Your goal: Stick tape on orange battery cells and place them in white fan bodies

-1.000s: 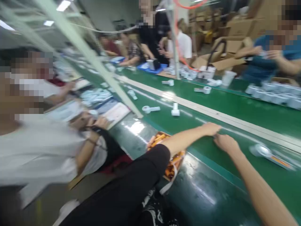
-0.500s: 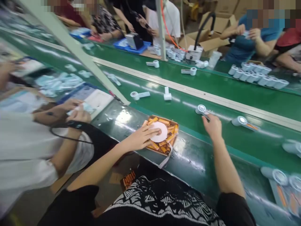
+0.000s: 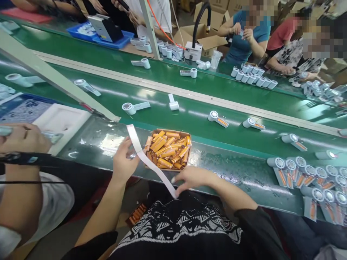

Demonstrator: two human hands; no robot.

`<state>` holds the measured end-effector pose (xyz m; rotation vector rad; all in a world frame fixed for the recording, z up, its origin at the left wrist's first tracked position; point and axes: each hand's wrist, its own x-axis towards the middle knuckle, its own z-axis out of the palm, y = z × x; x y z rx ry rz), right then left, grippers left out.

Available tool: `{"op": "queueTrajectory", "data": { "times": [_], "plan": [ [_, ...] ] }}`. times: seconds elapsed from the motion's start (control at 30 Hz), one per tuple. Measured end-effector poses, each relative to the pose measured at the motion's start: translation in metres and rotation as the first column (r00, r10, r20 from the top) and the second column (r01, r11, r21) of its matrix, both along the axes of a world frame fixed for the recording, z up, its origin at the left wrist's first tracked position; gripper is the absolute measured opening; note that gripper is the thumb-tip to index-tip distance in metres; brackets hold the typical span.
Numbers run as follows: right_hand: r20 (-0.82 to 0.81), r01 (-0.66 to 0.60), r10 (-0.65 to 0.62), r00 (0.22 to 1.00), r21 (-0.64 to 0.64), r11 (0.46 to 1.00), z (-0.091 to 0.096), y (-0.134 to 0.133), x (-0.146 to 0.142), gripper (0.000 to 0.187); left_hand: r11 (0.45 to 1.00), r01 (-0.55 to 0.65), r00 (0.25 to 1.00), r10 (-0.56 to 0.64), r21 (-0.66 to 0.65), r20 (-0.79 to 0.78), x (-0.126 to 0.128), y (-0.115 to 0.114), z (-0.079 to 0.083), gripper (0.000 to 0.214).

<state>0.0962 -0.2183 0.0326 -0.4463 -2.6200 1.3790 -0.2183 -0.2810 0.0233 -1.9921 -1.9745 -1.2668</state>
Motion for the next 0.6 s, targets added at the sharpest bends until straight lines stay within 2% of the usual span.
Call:
{"op": "queueTrajectory", "data": {
  "times": [0.07,0.13,0.2,0.27,0.3,0.33,0.37,0.4,0.43,0.47,0.53,0.6],
  "plan": [
    [-0.034,0.126,-0.122,0.992,0.113,0.986,0.000,0.036,0.008,0.031,1.000,-0.008,0.999,0.008,0.009,0.051,0.002,-0.002,-0.005,0.039],
    [-0.004,0.215,-0.223,0.975,0.282,0.935,0.000,0.074,0.011,0.041,0.998,0.041,0.999,-0.042,0.038,0.010,0.010,-0.003,-0.006,0.036],
    [0.136,0.149,-0.219,0.966,0.398,0.905,-0.001,0.105,0.009,0.045,0.994,0.101,0.994,-0.099,0.051,-0.048,0.019,-0.004,-0.006,0.036],
    [0.236,0.047,-0.155,0.959,0.407,0.912,-0.001,0.124,0.004,0.036,0.990,0.139,0.987,-0.136,0.032,-0.083,0.027,-0.003,-0.006,0.040],
    [0.224,0.051,-0.150,0.963,0.395,0.917,-0.001,0.128,0.002,0.029,0.989,0.147,0.985,-0.144,0.024,-0.093,0.030,-0.003,-0.005,0.043],
    [0.161,0.115,-0.186,0.969,0.372,0.921,-0.001,0.129,0.000,0.025,0.988,0.154,0.983,-0.151,0.020,-0.104,0.033,-0.004,-0.004,0.045],
    [0.052,0.241,-0.271,0.961,0.318,0.917,-0.001,0.128,-0.001,0.024,0.987,0.162,0.980,-0.158,0.021,-0.119,0.035,-0.004,-0.003,0.047],
    [-0.084,0.400,-0.391,0.916,0.215,0.891,0.000,0.123,-0.001,0.027,0.985,0.172,0.976,-0.166,0.028,-0.138,0.037,-0.006,-0.002,0.049],
    [-0.215,0.542,-0.519,0.827,0.063,0.838,0.000,0.116,-0.001,0.031,0.982,0.183,0.971,-0.175,0.037,-0.163,0.039,-0.007,0.000,0.049],
    [-0.319,0.628,-0.626,0.711,-0.112,0.770,0.001,0.107,-0.001,0.037,0.980,0.194,0.964,-0.183,0.041,-0.191,0.042,-0.009,0.002,0.050],
    [-0.437,0.636,-0.743,0.506,-0.393,0.664,0.002,0.083,-0.002,0.047,0.976,0.214,0.949,-0.200,0.033,-0.244,0.049,-0.013,0.005,0.051],
    [-0.497,0.600,-0.766,0.408,-0.487,0.635,0.001,0.057,-0.004,0.045,0.971,0.240,0.931,-0.228,0.005,-0.285,0.056,-0.015,0.009,0.051]
  ]
}}
